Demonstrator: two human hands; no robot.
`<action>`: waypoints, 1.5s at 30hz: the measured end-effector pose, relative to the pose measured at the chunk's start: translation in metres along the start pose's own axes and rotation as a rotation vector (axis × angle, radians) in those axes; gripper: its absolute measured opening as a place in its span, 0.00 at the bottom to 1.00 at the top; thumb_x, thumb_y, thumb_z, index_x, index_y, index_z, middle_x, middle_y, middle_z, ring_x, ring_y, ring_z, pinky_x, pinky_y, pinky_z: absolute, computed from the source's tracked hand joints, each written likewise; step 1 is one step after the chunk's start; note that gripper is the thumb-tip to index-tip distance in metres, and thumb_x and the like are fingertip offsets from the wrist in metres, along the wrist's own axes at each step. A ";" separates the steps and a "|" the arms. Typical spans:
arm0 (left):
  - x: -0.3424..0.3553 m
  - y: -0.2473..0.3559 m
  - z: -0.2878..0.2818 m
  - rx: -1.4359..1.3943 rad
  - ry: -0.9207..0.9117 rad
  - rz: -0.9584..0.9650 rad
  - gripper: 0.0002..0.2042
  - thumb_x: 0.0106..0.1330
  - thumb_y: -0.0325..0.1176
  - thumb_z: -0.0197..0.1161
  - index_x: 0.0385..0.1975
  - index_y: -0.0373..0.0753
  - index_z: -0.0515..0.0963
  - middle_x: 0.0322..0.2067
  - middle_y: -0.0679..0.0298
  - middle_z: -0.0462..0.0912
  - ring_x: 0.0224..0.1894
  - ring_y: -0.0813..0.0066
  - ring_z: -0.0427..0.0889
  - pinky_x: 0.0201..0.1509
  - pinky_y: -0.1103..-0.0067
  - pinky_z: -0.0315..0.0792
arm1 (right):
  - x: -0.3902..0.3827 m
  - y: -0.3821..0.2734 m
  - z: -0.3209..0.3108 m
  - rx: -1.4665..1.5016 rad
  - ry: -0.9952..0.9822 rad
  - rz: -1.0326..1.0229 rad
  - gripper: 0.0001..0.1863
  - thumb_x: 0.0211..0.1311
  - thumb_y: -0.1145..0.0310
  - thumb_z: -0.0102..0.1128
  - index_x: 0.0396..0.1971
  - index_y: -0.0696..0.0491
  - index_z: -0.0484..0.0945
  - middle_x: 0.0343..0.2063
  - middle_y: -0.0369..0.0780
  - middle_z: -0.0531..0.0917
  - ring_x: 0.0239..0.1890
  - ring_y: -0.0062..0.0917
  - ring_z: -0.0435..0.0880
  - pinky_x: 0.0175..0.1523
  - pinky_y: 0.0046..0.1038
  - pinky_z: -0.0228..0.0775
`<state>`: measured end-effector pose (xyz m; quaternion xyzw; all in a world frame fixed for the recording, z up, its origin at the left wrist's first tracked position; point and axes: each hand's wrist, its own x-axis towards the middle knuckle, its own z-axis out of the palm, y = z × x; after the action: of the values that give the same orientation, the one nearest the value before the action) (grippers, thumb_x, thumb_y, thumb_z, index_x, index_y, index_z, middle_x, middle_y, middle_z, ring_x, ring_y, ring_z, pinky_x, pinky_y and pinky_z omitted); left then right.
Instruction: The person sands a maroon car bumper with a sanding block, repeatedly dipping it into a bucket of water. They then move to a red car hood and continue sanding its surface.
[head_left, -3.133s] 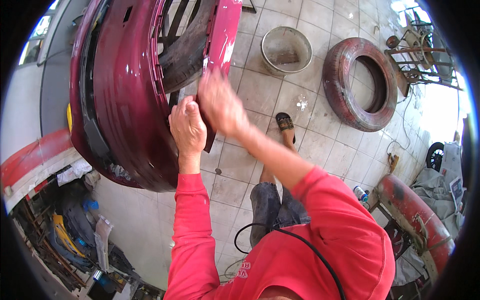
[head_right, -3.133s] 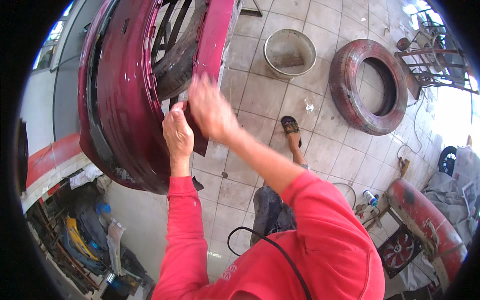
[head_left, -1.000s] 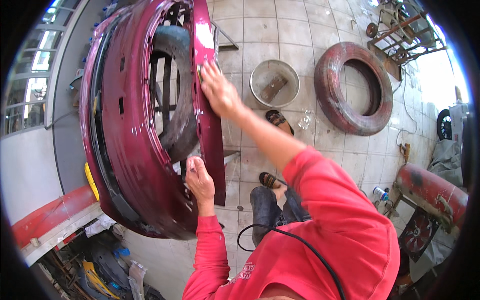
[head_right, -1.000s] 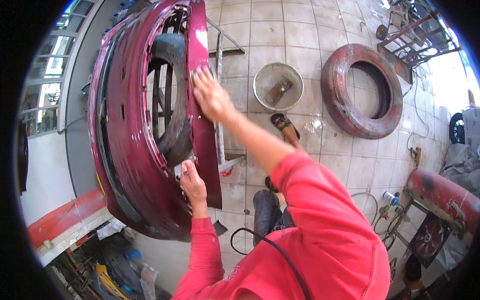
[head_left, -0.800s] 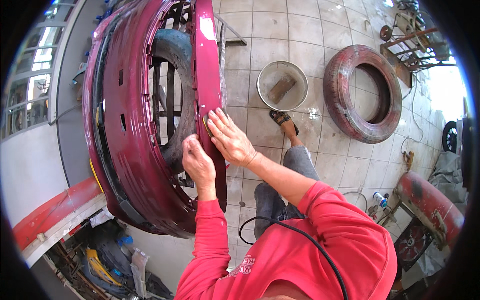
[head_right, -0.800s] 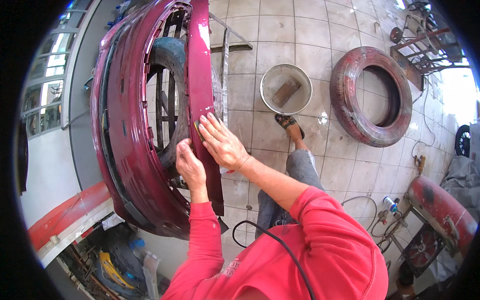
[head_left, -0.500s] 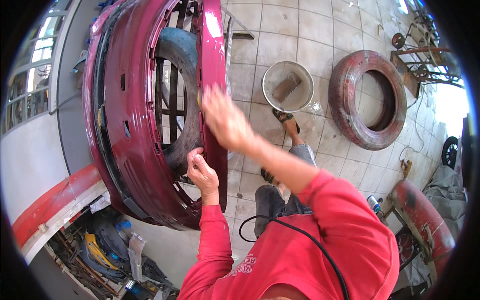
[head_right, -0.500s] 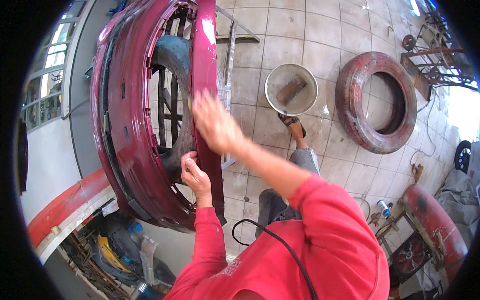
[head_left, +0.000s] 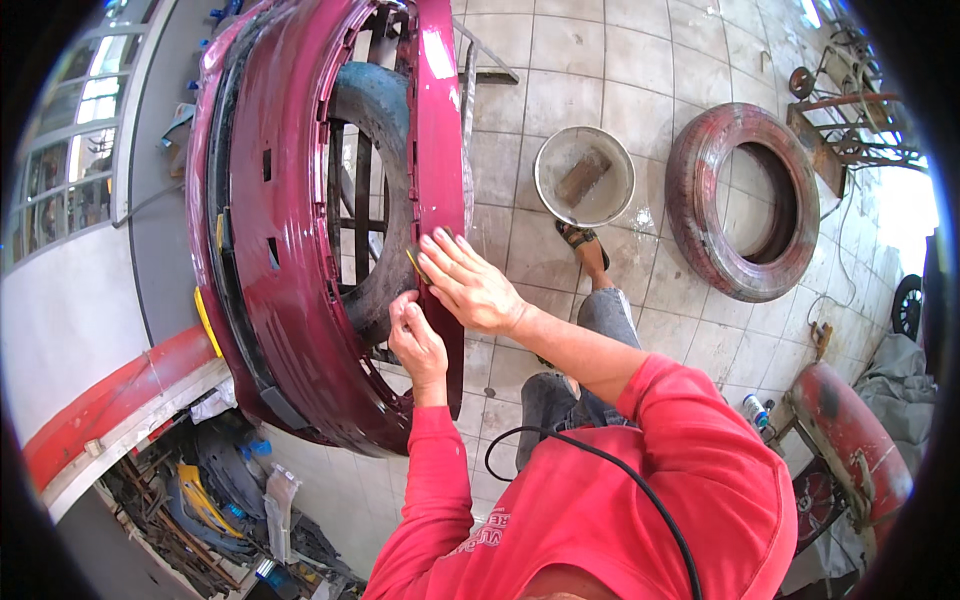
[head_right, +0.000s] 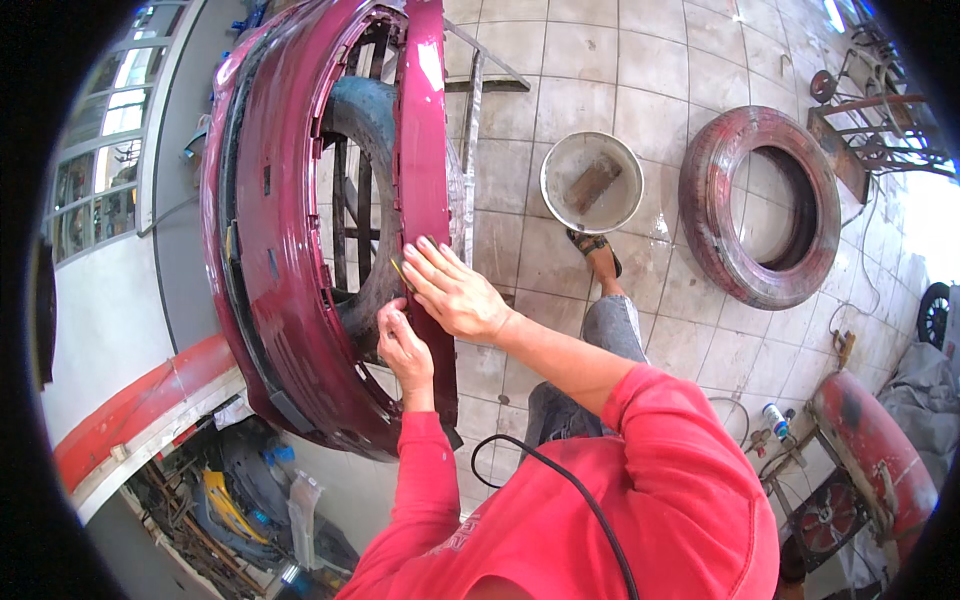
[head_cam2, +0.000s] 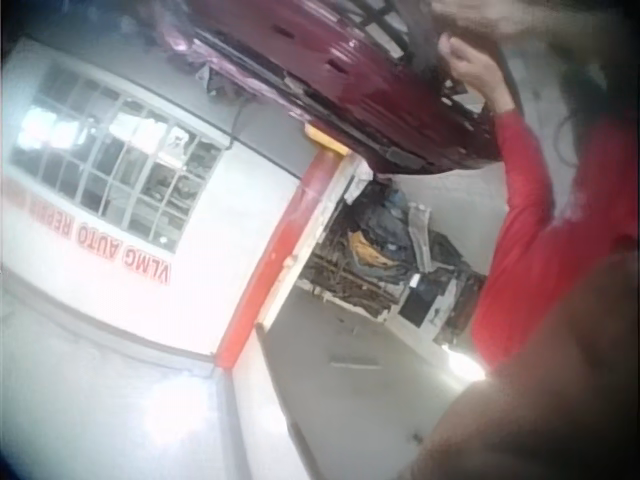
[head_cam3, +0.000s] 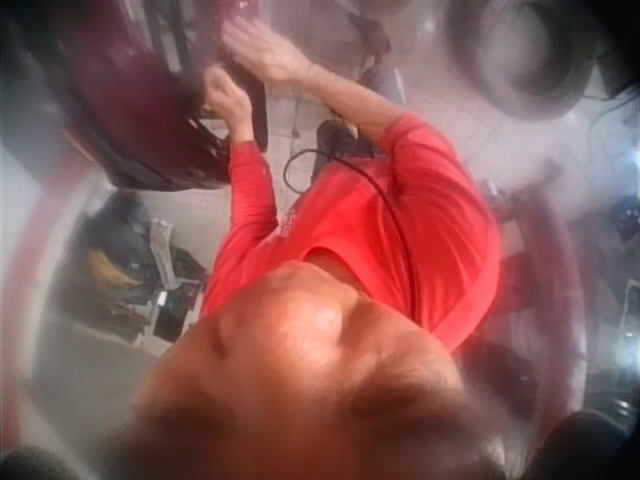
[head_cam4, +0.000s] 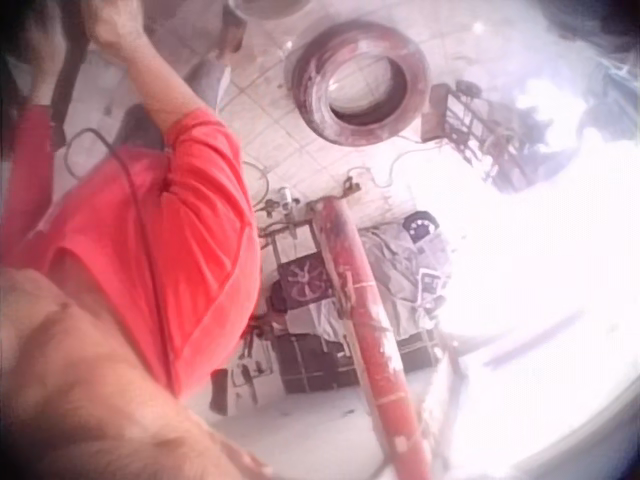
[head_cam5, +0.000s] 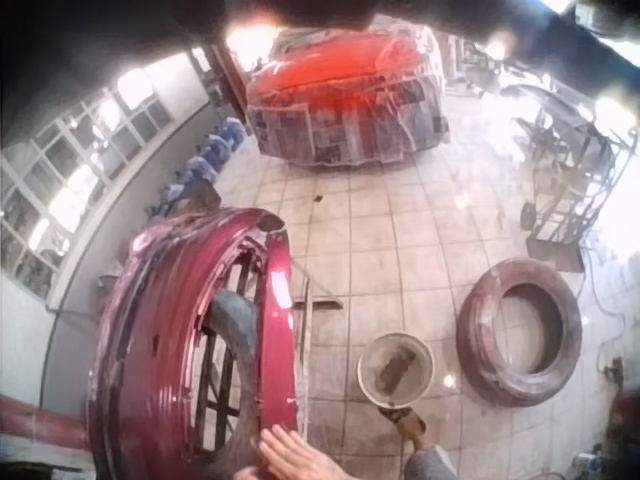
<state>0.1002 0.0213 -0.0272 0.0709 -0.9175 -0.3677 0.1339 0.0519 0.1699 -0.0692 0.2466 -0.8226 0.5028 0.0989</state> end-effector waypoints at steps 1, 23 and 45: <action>0.000 0.001 0.001 -0.004 0.005 0.015 0.21 0.83 0.43 0.47 0.46 0.29 0.79 0.37 0.53 0.84 0.35 0.61 0.82 0.44 0.70 0.76 | 0.012 0.007 -0.005 -0.070 0.023 -0.028 0.27 0.69 0.70 0.58 0.66 0.63 0.71 0.71 0.57 0.68 0.76 0.50 0.63 0.79 0.49 0.52; -0.002 -0.003 0.003 -0.085 -0.024 -0.028 0.23 0.82 0.46 0.48 0.46 0.28 0.78 0.35 0.54 0.83 0.33 0.65 0.80 0.42 0.72 0.74 | 0.102 0.053 -0.007 -0.235 0.251 0.092 0.26 0.73 0.67 0.48 0.65 0.65 0.70 0.72 0.55 0.66 0.76 0.53 0.61 0.80 0.49 0.49; 0.000 -0.003 0.003 -0.121 -0.083 -0.027 0.27 0.81 0.52 0.48 0.47 0.27 0.78 0.35 0.57 0.80 0.32 0.71 0.76 0.41 0.75 0.71 | 0.126 0.134 -0.044 -0.178 0.156 0.006 0.25 0.74 0.63 0.53 0.66 0.59 0.73 0.72 0.51 0.68 0.77 0.45 0.61 0.80 0.44 0.52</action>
<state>0.0994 0.0210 -0.0315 0.0596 -0.8974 -0.4269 0.0948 -0.1282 0.2198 -0.1008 0.1946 -0.8546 0.4455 0.1824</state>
